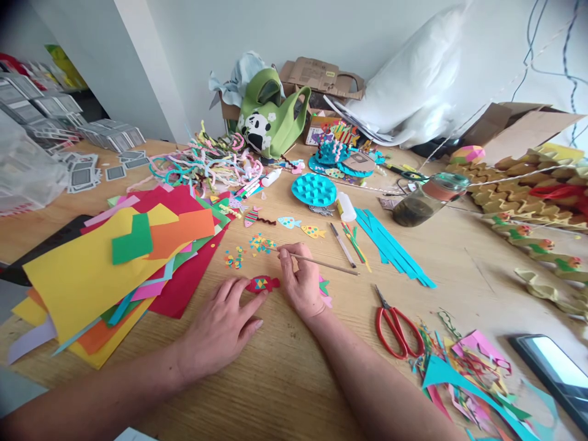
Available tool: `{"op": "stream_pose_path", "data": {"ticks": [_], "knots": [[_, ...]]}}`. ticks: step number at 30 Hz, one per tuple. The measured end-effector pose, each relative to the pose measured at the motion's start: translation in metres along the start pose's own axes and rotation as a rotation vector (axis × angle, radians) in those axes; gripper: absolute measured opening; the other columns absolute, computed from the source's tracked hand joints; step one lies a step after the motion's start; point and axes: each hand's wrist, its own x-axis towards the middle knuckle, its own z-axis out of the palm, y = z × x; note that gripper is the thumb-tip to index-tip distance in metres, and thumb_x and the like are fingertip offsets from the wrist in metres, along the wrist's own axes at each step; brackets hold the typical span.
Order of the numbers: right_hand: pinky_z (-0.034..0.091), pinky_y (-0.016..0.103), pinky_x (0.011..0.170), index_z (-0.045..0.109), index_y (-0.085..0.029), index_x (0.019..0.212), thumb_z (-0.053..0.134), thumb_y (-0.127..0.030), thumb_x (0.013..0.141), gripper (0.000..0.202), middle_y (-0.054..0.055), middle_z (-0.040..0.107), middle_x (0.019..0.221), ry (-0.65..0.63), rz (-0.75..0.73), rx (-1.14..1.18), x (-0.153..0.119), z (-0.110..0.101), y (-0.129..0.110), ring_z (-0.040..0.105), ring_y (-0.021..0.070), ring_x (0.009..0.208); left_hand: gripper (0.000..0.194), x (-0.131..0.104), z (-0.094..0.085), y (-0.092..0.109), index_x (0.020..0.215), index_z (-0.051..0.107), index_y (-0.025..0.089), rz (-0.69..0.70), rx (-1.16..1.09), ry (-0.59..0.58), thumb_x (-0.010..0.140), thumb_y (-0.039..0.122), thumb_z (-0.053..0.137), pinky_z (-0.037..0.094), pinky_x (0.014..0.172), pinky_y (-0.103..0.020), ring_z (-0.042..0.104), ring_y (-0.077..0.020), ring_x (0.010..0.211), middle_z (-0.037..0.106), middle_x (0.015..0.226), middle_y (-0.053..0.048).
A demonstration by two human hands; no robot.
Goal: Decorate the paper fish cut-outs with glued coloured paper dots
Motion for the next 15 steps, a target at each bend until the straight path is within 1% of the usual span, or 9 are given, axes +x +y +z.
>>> {"op": "stream_pose_path", "data": {"ticks": [6, 11, 15], "knots": [[0.049, 0.035, 0.076, 0.061, -0.021, 0.092, 0.047, -0.034, 0.098, 0.019, 0.005, 0.065, 0.084, -0.017, -0.006, -0.016, -0.0008, -0.0002, -0.0002, 0.062, 0.0191, 0.081, 0.044, 0.0009, -0.0007, 0.0, 0.134, 0.054, 0.025, -0.002, 0.002, -0.004, 0.092, 0.038, 0.057, 0.044, 0.098, -0.05, 0.043, -0.0319, 0.117, 0.047, 0.126, -0.014], [0.05, 0.037, 0.079, 0.061, -0.022, 0.096, 0.048, -0.033, 0.097, 0.018, 0.006, 0.066, 0.09, -0.049, -0.006, -0.048, 0.0012, 0.0022, 0.0009, 0.063, 0.0199, 0.086, 0.043, 0.0005, -0.0008, 0.0001, 0.133, 0.055, 0.025, -0.003, 0.003, 0.0, 0.092, 0.038, 0.057, 0.044, 0.097, -0.05, 0.044, -0.0315, 0.117, 0.048, 0.126, -0.014], [0.051, 0.038, 0.08, 0.062, -0.023, 0.096, 0.049, -0.032, 0.097, 0.017, 0.006, 0.068, 0.09, -0.079, -0.058, -0.081, 0.0044, 0.0071, 0.0004, 0.064, 0.0212, 0.088, 0.044, 0.0006, -0.0012, 0.0004, 0.134, 0.054, 0.025, -0.008, -0.011, -0.006, 0.092, 0.038, 0.057, 0.044, 0.097, -0.05, 0.043, -0.0319, 0.118, 0.048, 0.127, -0.014]]}}
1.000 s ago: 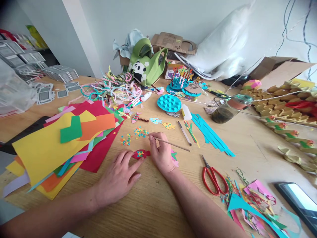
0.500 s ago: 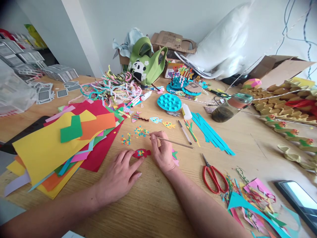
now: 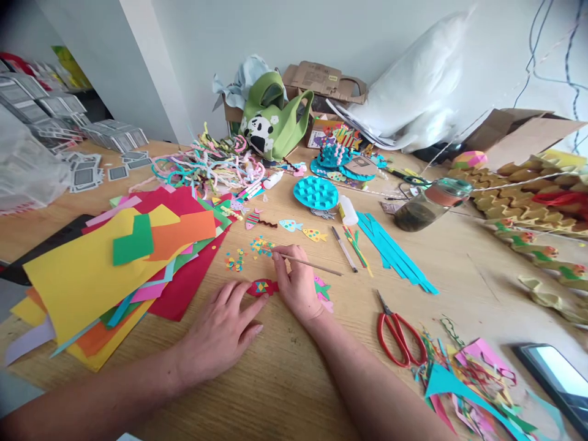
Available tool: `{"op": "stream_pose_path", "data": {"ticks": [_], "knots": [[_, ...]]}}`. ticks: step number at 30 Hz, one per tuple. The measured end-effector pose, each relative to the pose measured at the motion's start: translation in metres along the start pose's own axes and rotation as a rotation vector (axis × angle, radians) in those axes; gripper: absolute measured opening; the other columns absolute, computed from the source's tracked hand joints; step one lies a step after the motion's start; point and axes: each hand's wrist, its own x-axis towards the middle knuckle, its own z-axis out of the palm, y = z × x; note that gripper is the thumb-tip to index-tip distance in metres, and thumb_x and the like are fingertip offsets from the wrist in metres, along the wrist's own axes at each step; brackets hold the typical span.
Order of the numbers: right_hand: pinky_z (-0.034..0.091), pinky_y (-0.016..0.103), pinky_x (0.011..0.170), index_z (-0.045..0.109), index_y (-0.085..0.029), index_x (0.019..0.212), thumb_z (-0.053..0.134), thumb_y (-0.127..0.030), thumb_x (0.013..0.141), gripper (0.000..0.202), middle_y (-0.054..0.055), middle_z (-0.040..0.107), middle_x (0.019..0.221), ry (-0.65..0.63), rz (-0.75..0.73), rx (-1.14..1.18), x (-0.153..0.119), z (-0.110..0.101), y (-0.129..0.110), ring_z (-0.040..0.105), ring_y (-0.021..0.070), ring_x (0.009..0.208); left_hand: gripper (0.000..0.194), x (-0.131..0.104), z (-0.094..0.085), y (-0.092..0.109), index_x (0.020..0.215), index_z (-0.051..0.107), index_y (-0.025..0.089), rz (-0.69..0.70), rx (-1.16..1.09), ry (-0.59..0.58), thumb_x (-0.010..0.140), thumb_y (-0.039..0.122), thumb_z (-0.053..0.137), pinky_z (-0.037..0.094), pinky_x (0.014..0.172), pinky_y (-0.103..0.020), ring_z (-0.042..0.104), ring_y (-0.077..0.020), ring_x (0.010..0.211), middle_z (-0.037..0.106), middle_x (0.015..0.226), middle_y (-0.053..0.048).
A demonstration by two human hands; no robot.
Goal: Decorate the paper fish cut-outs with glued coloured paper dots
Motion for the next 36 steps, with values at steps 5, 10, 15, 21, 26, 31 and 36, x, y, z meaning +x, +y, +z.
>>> {"op": "stream_pose_path", "data": {"ticks": [5, 10, 15, 21, 26, 31, 36], "knots": [[0.051, 0.038, 0.08, 0.063, -0.022, 0.09, 0.05, -0.032, 0.097, 0.018, 0.006, 0.07, 0.086, -0.019, -0.019, 0.014, 0.003, 0.002, 0.0, 0.065, 0.0211, 0.087, 0.044, 0.001, -0.001, 0.0, 0.135, 0.053, 0.026, -0.008, -0.01, -0.016, 0.093, 0.039, 0.056, 0.043, 0.099, -0.05, 0.043, -0.0315, 0.119, 0.048, 0.13, -0.013], [0.051, 0.034, 0.075, 0.063, -0.021, 0.088, 0.05, -0.038, 0.096, 0.023, 0.005, 0.07, 0.084, 0.006, 0.121, 0.075, 0.009, -0.004, -0.002, 0.067, 0.0188, 0.079, 0.045, 0.001, -0.001, -0.001, 0.135, 0.052, 0.025, -0.004, -0.007, -0.015, 0.093, 0.039, 0.056, 0.042, 0.1, -0.05, 0.043, -0.0318, 0.12, 0.048, 0.131, -0.013], [0.05, 0.032, 0.069, 0.062, -0.02, 0.082, 0.051, -0.045, 0.095, 0.03, 0.004, 0.07, 0.078, 0.018, 0.232, 0.144, 0.013, -0.008, -0.008, 0.067, 0.0184, 0.076, 0.045, 0.001, 0.0, 0.0, 0.135, 0.053, 0.023, 0.004, 0.006, -0.025, 0.094, 0.04, 0.054, 0.04, 0.102, -0.051, 0.042, -0.0323, 0.12, 0.048, 0.131, -0.014], [0.047, 0.03, 0.065, 0.062, -0.019, 0.08, 0.05, -0.05, 0.094, 0.036, 0.003, 0.068, 0.072, -0.065, 0.242, 0.153, 0.02, -0.006, -0.014, 0.065, 0.017, 0.07, 0.046, 0.001, 0.0, -0.001, 0.137, 0.051, 0.023, 0.015, 0.02, -0.024, 0.094, 0.04, 0.054, 0.04, 0.101, -0.051, 0.043, -0.0327, 0.12, 0.048, 0.131, -0.015], [0.046, 0.028, 0.061, 0.058, -0.02, 0.075, 0.05, -0.053, 0.092, 0.038, 0.0, 0.063, 0.065, 0.093, 0.23, 0.18, 0.038, 0.002, -0.015, 0.061, 0.0146, 0.062, 0.045, 0.0, 0.002, -0.002, 0.136, 0.052, 0.023, 0.018, 0.013, -0.015, 0.094, 0.039, 0.053, 0.041, 0.101, -0.05, 0.043, -0.0323, 0.12, 0.048, 0.131, -0.015], [0.046, 0.028, 0.061, 0.057, -0.02, 0.074, 0.049, -0.053, 0.092, 0.039, 0.0, 0.062, 0.063, 0.18, 0.234, 0.166, 0.036, 0.01, 0.001, 0.061, 0.0147, 0.06, 0.045, 0.0, 0.003, -0.003, 0.136, 0.052, 0.024, 0.02, 0.003, -0.01, 0.094, 0.04, 0.054, 0.04, 0.102, -0.05, 0.042, -0.0324, 0.121, 0.048, 0.132, -0.015], [0.045, 0.029, 0.061, 0.059, -0.02, 0.075, 0.046, -0.05, 0.095, 0.039, 0.0, 0.061, 0.061, 0.205, 0.208, 0.129, 0.029, 0.011, 0.008, 0.059, 0.0148, 0.06, 0.045, 0.0, 0.003, -0.003, 0.136, 0.052, 0.024, 0.026, 0.007, -0.014, 0.094, 0.04, 0.054, 0.04, 0.102, -0.051, 0.042, -0.0327, 0.121, 0.047, 0.132, -0.015]]}}
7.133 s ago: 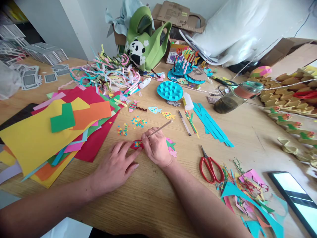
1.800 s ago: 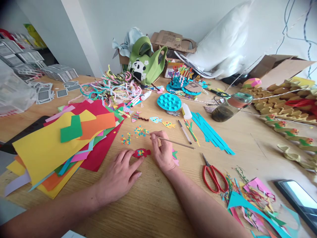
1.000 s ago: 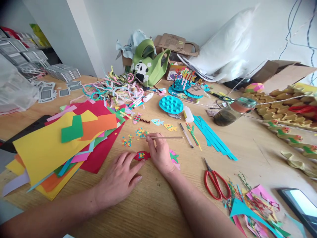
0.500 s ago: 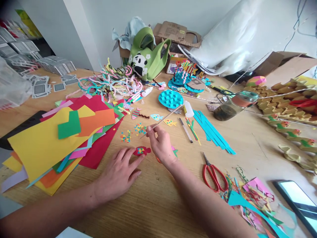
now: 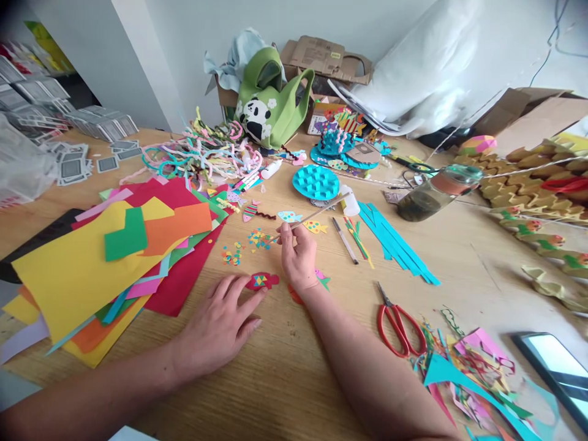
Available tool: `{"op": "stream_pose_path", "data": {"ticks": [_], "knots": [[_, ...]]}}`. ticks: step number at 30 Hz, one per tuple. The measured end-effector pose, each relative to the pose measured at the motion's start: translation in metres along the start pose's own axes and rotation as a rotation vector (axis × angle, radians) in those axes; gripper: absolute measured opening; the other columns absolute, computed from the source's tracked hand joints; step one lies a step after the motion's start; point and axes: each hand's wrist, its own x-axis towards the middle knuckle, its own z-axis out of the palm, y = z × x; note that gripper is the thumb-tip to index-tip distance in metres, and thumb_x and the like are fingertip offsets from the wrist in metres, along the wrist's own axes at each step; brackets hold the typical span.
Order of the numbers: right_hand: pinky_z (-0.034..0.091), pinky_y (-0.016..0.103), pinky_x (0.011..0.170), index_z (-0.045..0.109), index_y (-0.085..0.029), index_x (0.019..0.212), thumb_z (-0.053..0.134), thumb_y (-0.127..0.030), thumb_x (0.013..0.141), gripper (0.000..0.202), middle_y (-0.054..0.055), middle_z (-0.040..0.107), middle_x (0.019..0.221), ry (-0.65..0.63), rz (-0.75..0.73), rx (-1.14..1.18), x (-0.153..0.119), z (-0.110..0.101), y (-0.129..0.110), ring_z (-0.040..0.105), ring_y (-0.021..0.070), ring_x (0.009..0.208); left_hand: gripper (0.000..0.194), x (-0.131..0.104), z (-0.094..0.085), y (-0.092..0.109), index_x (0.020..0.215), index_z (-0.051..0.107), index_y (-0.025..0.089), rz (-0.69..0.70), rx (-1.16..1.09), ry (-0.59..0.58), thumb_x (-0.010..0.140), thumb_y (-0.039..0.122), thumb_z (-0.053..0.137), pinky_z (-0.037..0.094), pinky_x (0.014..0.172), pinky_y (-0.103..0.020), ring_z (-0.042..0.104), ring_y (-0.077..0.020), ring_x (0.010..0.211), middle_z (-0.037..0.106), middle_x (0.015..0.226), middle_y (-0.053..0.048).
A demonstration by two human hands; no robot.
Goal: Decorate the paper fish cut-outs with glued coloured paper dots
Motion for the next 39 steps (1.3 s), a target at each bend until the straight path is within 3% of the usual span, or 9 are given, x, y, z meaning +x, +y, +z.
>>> {"op": "stream_pose_path", "data": {"ticks": [13, 27, 33, 39], "knots": [[0.045, 0.03, 0.066, 0.055, -0.022, 0.073, 0.047, -0.044, 0.096, 0.033, 0.0, 0.061, 0.065, -0.014, -0.122, -0.045, 0.0018, -0.0001, 0.0065, 0.058, 0.0155, 0.064, 0.047, -0.0002, 0.0006, 0.0001, 0.137, 0.051, 0.026, -0.016, 0.001, -0.015, 0.094, 0.042, 0.053, 0.04, 0.103, -0.051, 0.042, -0.0322, 0.121, 0.046, 0.133, -0.014], [0.049, 0.037, 0.084, 0.063, -0.022, 0.097, 0.044, -0.038, 0.099, 0.025, 0.004, 0.071, 0.082, -0.142, -0.153, -0.073, 0.0047, 0.0006, 0.0081, 0.067, 0.0203, 0.085, 0.047, 0.0001, -0.0019, 0.0004, 0.138, 0.05, 0.026, -0.023, -0.002, -0.039, 0.094, 0.042, 0.052, 0.04, 0.104, -0.051, 0.042, -0.0314, 0.122, 0.047, 0.133, -0.013], [0.048, 0.037, 0.082, 0.062, -0.022, 0.079, 0.047, -0.039, 0.097, 0.029, 0.005, 0.071, 0.084, -0.21, -0.178, -0.116, 0.0054, 0.0023, 0.0081, 0.065, 0.0207, 0.085, 0.047, -0.0005, -0.0023, 0.0004, 0.139, 0.05, 0.026, -0.022, -0.008, -0.029, 0.095, 0.043, 0.052, 0.04, 0.103, -0.051, 0.042, -0.0317, 0.122, 0.047, 0.133, -0.013], [0.048, 0.036, 0.081, 0.062, -0.022, 0.078, 0.048, -0.04, 0.096, 0.029, 0.005, 0.07, 0.083, -0.245, -0.165, -0.13, 0.0075, 0.0051, 0.002, 0.063, 0.0203, 0.082, 0.048, 0.0005, -0.0024, 0.0003, 0.138, 0.05, 0.025, -0.019, -0.006, -0.035, 0.094, 0.042, 0.053, 0.04, 0.103, -0.051, 0.043, -0.032, 0.121, 0.048, 0.133, -0.014]]}}
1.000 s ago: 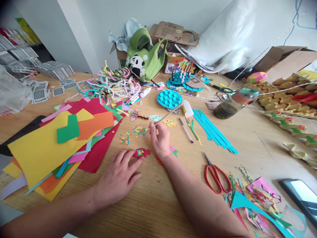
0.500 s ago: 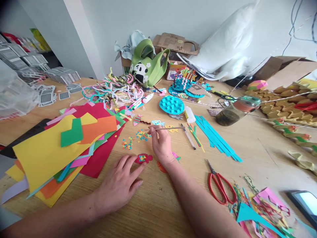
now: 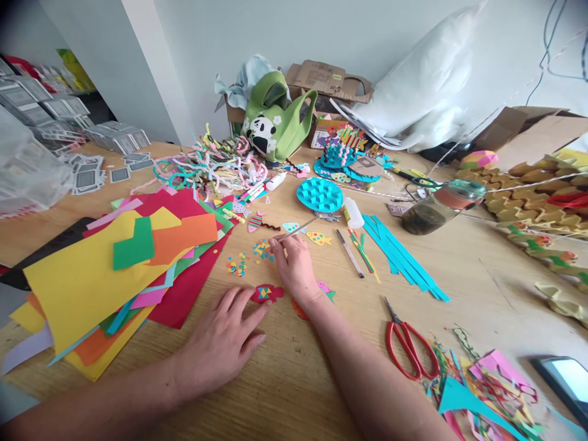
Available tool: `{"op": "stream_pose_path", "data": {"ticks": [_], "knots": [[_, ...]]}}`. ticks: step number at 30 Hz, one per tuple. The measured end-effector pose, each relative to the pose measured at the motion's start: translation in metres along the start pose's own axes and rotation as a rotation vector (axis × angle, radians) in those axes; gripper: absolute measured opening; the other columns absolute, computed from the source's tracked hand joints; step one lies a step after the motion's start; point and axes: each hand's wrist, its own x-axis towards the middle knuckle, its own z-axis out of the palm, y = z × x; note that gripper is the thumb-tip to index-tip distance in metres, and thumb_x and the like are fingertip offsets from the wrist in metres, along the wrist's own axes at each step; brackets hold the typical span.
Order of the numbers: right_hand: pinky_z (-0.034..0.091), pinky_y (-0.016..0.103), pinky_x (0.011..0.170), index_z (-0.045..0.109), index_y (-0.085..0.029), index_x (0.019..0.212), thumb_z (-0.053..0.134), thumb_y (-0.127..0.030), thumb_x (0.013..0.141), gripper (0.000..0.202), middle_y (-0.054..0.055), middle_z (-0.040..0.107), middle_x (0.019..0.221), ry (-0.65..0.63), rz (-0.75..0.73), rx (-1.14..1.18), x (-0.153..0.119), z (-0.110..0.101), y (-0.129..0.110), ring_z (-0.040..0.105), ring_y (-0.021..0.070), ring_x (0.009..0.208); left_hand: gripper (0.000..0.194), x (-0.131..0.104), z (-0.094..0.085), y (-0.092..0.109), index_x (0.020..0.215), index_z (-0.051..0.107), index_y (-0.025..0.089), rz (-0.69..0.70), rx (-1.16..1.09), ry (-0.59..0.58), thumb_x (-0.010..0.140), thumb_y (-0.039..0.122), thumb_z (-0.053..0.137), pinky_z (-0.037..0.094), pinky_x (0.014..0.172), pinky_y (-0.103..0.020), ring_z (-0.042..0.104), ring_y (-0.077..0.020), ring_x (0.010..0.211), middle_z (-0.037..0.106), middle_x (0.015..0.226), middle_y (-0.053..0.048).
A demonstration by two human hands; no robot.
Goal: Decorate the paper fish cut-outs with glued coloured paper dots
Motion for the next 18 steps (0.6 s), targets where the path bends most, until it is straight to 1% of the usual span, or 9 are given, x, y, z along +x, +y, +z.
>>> {"op": "stream_pose_path", "data": {"ticks": [9, 13, 15, 18], "knots": [[0.047, 0.035, 0.081, 0.063, -0.021, 0.077, 0.048, -0.038, 0.095, 0.029, 0.006, 0.071, 0.087, -0.025, 0.033, 0.014, 0.003, -0.002, -0.005, 0.063, 0.0203, 0.086, 0.048, 0.0, -0.001, 0.001, 0.139, 0.049, 0.025, -0.005, -0.005, -0.01, 0.094, 0.042, 0.053, 0.04, 0.103, -0.051, 0.043, -0.0316, 0.12, 0.048, 0.132, -0.014], [0.047, 0.035, 0.082, 0.063, -0.021, 0.073, 0.049, -0.04, 0.094, 0.032, 0.007, 0.072, 0.091, -0.033, 0.095, 0.047, 0.007, -0.007, -0.012, 0.065, 0.021, 0.089, 0.048, 0.0, 0.0, 0.001, 0.139, 0.049, 0.026, -0.011, -0.006, -0.003, 0.094, 0.041, 0.054, 0.039, 0.104, -0.051, 0.042, -0.0318, 0.121, 0.047, 0.133, -0.014], [0.048, 0.034, 0.08, 0.063, -0.021, 0.072, 0.049, -0.041, 0.094, 0.033, 0.007, 0.072, 0.087, -0.03, 0.114, 0.051, 0.011, -0.011, -0.018, 0.065, 0.0212, 0.088, 0.049, 0.0, 0.001, 0.0, 0.14, 0.048, 0.026, -0.01, -0.003, -0.002, 0.093, 0.041, 0.054, 0.038, 0.104, -0.051, 0.042, -0.0321, 0.122, 0.046, 0.134, -0.014], [0.047, 0.032, 0.074, 0.063, -0.021, 0.072, 0.049, -0.042, 0.094, 0.034, 0.005, 0.071, 0.077, -0.061, 0.095, 0.036, 0.018, -0.014, -0.026, 0.066, 0.0204, 0.08, 0.051, -0.001, 0.002, 0.0, 0.14, 0.047, 0.027, -0.01, 0.006, 0.001, 0.093, 0.043, 0.053, 0.038, 0.105, -0.052, 0.042, -0.0322, 0.122, 0.046, 0.135, -0.013]]}}
